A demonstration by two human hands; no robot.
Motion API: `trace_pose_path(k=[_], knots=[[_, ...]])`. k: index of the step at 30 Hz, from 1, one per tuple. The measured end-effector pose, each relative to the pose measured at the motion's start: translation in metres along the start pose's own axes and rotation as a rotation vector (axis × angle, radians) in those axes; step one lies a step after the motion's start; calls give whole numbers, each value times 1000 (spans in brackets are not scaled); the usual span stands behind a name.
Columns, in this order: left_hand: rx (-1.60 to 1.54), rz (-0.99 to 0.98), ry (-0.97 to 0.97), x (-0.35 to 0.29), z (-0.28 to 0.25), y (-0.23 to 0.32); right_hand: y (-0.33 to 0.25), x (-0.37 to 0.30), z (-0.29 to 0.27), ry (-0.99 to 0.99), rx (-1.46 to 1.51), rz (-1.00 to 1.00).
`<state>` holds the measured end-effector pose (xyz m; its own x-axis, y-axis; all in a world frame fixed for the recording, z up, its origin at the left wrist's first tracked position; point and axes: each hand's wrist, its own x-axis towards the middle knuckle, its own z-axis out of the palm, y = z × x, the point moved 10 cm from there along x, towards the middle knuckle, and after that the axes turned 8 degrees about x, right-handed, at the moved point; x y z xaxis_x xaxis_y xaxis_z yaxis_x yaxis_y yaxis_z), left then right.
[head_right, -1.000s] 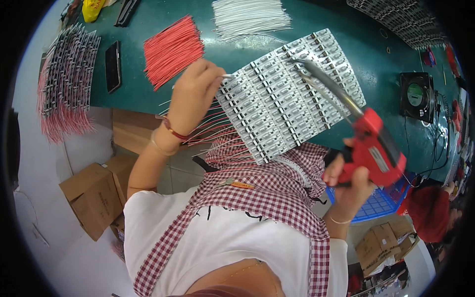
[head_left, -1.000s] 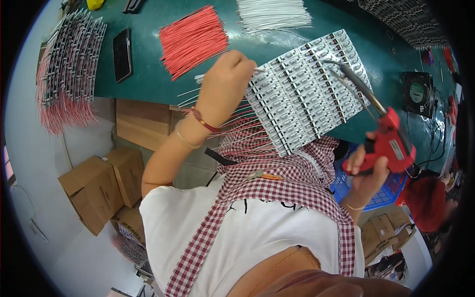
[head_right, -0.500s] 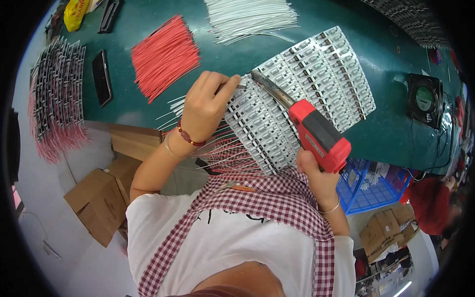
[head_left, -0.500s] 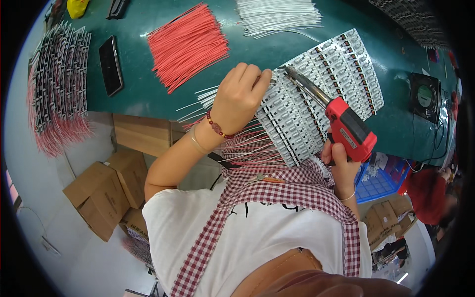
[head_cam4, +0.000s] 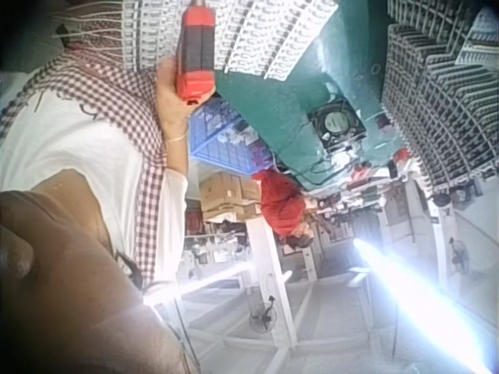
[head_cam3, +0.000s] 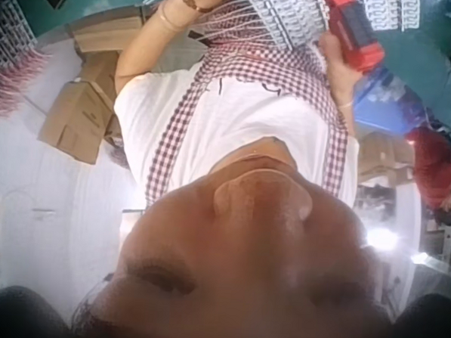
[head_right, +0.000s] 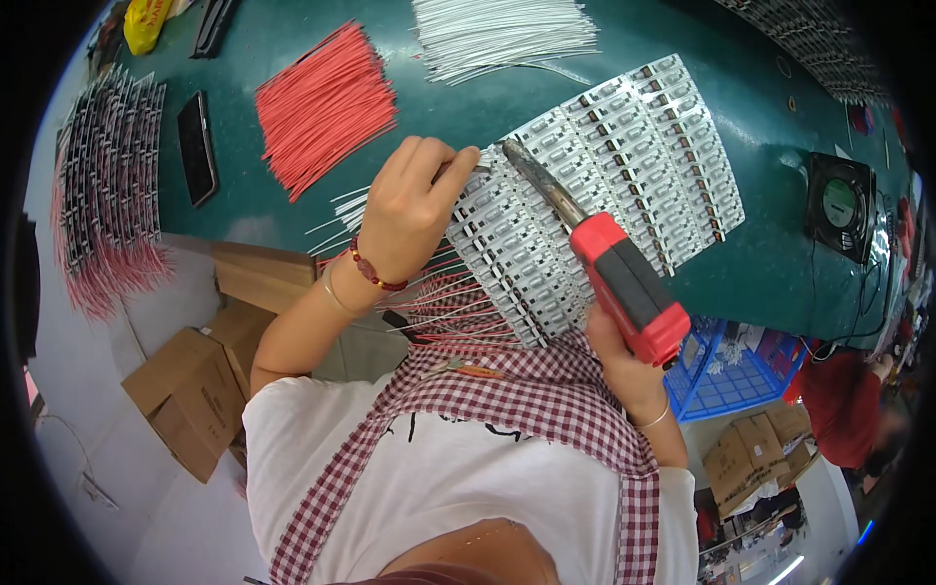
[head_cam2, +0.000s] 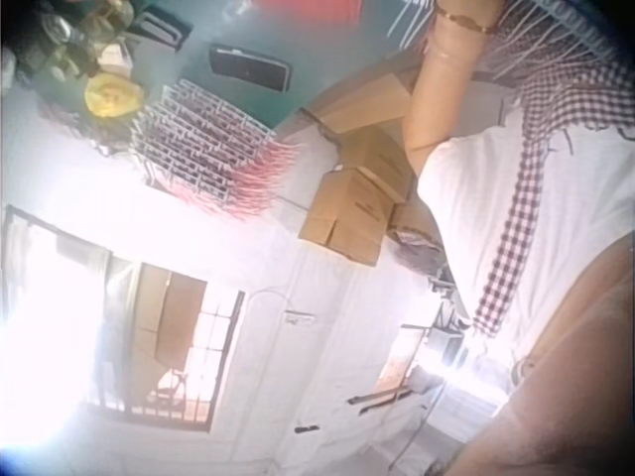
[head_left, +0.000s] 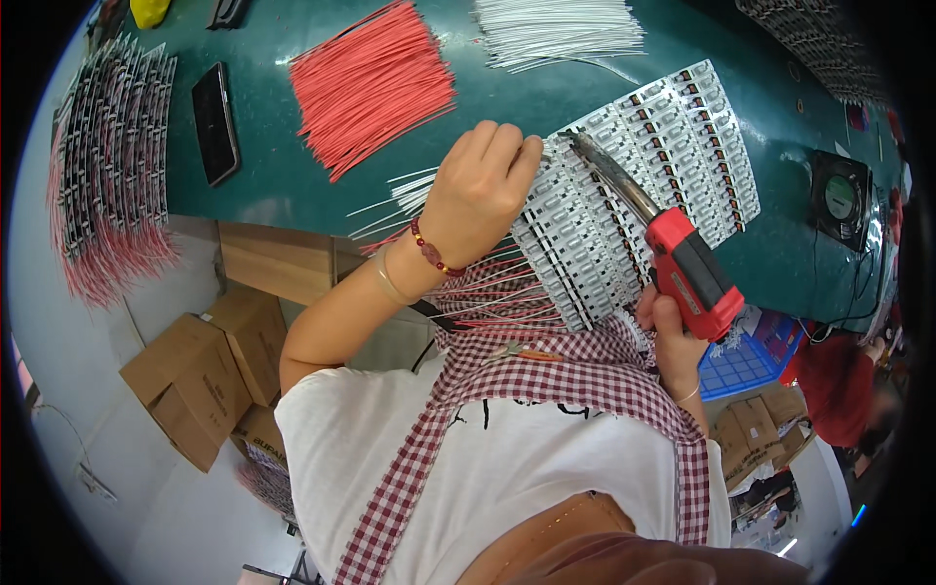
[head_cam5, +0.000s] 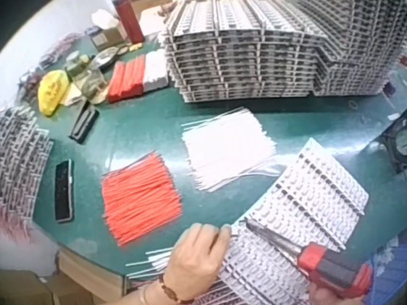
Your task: The person uses a soldering iron to attach red and white wires to a grid of electronic components on a green workbench. They repeatedly pick up individual wires, position them against the component grid, and apply the soldering iron to secure the connections.
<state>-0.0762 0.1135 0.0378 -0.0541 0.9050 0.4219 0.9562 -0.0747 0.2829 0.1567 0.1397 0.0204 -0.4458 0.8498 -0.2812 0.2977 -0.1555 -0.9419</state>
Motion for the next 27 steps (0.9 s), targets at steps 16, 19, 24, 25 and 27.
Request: trace_pose_path(k=[16, 19, 24, 25, 27], knots=[[11, 21, -48, -3, 4, 16, 12, -6, -5, -23, 232, 121], [0, 23, -49, -3, 5, 16, 16, -10, -7, -15, 208, 137], [4, 30, -58, -2, 7, 18, 20, -10, -10, -47, -66, -16], [0, 35, -58, -2, 7, 18, 20, -9, -11, -51, -76, -29], [-7, 46, -59, 0, 6, 19, 19, -12, -12, -8, -46, -41]])
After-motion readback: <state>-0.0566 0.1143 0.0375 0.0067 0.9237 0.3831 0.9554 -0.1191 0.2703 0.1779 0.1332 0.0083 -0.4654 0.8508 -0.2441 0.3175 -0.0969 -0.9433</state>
